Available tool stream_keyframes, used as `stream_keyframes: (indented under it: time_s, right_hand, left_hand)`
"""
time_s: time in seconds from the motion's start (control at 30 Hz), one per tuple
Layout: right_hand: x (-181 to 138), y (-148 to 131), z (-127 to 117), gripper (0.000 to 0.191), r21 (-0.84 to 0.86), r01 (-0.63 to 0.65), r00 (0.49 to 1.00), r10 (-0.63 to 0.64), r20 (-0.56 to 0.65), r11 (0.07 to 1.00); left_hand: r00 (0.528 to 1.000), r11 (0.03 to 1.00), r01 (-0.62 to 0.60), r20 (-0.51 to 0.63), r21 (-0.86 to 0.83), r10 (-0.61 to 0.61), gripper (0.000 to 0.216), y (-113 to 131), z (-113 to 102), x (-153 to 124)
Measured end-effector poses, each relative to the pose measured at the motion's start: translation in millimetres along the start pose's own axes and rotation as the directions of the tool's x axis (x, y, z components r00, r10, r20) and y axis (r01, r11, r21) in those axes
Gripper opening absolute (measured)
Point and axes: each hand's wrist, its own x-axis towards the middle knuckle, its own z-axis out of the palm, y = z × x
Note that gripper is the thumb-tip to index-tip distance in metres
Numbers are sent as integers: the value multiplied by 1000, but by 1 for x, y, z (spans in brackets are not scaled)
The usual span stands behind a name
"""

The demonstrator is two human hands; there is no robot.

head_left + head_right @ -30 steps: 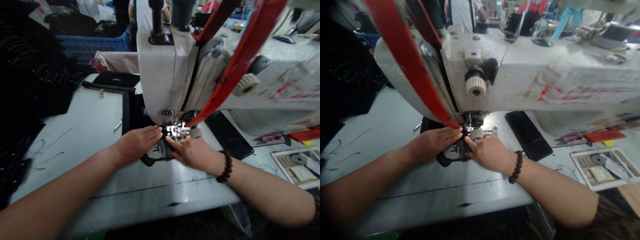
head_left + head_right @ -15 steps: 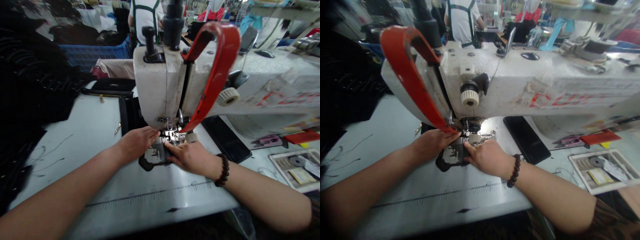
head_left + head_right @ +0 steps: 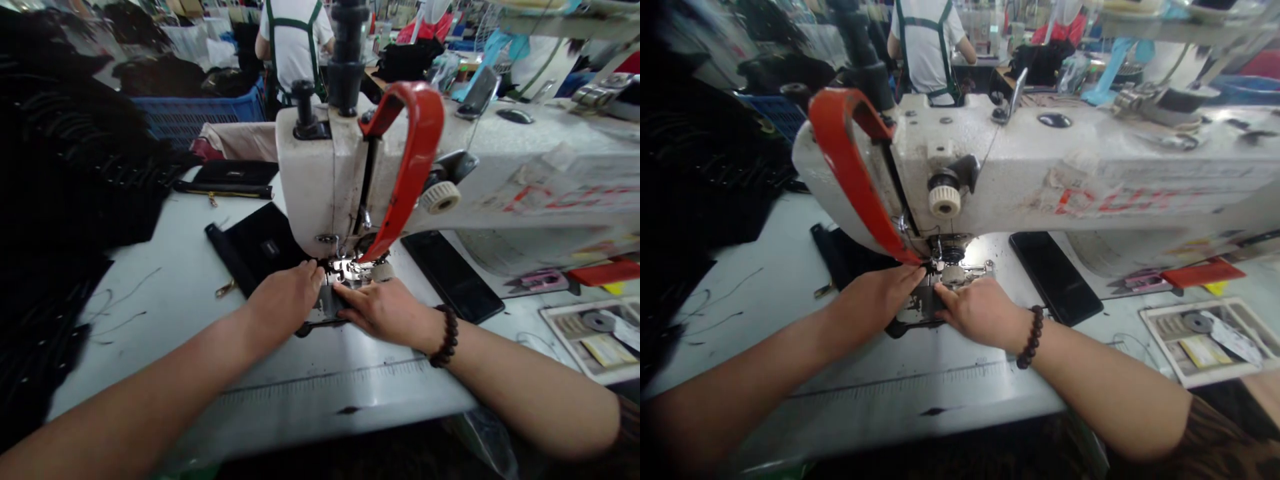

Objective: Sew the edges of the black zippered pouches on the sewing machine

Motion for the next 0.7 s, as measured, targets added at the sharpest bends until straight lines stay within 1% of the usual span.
stream_keyframes:
  time_s: [0.07, 0.13, 0.2, 0.27, 0.33, 0.43, 0.5, 0.57, 0.63, 0.7]
  right_hand:
    - [-2, 2, 0, 39, 16, 20, 999, -19, -31, 1000]
    - [-5, 4, 0, 38, 19, 40, 996, -38, -81, 999]
    - [-6, 4, 0, 38, 13, 91, 988, -89, -127, 996]
    - [-8, 5, 2, 36, 6, 163, 976, -160, -150, 987]
    - [-9, 5, 4, 34, 0, 217, 963, -214, -164, 976]
    - [-10, 5, 7, 33, -15, 242, 951, -240, -197, 970]
    - [-9, 3, 8, 33, -21, 237, 948, -236, -215, 971]
    - [-7, 0, 7, 35, -19, 194, 955, -194, -226, 981]
    - [-2, -5, 7, 37, -10, 115, 965, -114, -237, 993]
    - [5, -9, 6, 33, -10, 50, 967, -51, -248, 999]
  left_hand:
    - [1000, 994, 9, 14, -113, -7, 31, 11, -11, -10]
    - [1000, 977, 3, 9, -215, -1, 37, 15, -16, -22]
    - [1000, 964, -5, -1, -266, 5, 50, 16, -16, -33]
    - [1000, 962, -26, -20, -272, 21, 60, 19, -11, -42]
    - [997, 965, -62, -60, -255, 48, 59, 26, -5, -48]
    - [982, 974, -102, -175, -201, 66, 42, 36, 1, -49]
    - [958, 974, -128, -276, -186, 73, 31, 35, 0, -49]
    - [931, 970, -145, -360, -196, 67, 28, 26, -6, -50]
    - [919, 962, -168, -386, -215, 74, 28, 11, -15, -51]
    - [926, 954, -218, -353, -206, 135, 27, -2, -23, -53]
